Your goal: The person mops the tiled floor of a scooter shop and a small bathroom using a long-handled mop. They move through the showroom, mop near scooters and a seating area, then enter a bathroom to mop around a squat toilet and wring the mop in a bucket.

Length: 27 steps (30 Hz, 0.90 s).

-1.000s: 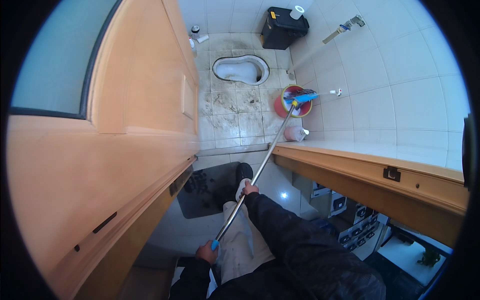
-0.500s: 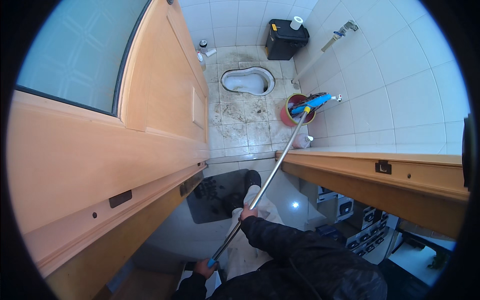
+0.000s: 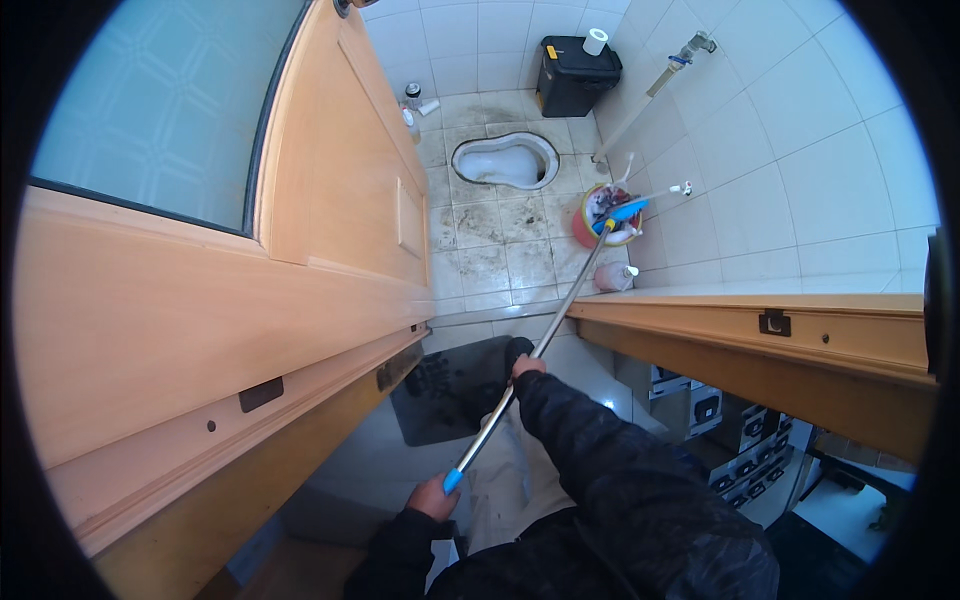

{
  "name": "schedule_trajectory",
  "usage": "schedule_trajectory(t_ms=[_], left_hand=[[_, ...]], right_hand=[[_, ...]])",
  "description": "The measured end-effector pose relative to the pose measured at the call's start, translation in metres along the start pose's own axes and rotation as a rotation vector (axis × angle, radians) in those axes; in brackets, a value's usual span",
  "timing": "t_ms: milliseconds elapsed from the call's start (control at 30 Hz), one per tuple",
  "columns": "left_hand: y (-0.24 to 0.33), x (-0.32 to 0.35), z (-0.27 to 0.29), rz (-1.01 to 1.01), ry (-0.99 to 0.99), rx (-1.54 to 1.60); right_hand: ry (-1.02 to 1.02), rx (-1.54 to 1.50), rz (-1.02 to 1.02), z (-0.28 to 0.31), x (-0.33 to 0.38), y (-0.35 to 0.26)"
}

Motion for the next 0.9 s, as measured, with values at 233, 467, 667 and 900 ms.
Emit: schedule_trajectory(t_ms=[233,467,667,900], left_hand=[[0.024,-0.005,0.017,0.099,0.051,-0.097],[-0.003,0.015,-0.020,0.139,0.110,-0.115],[-0.102,0.066,-0.042,0.051,0.305,-0.091],[-0.144,0.101,-0.017,0.099,0.314,-0.197]], right_hand=[[-0.196,0.734,0.307,-0.014,-0.041,-0.013],[-0.211,-0.186,0.001,0.013,0.042,0.001],[-0.289,-0.306,-0.091,-0.010,0.140,0.053],[-0.426,-0.521,-0.191,-0.031,0.208,0.062]])
Point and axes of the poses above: each hand's wrist, its own x-axis away from the middle knuckle, its own z-axis out of the back of the hand, y = z × x, the point moved 4 cm from there along -x, towards the middle knuckle, and after that the axes turned 10 degrees about -y, right-handed, at the moved point
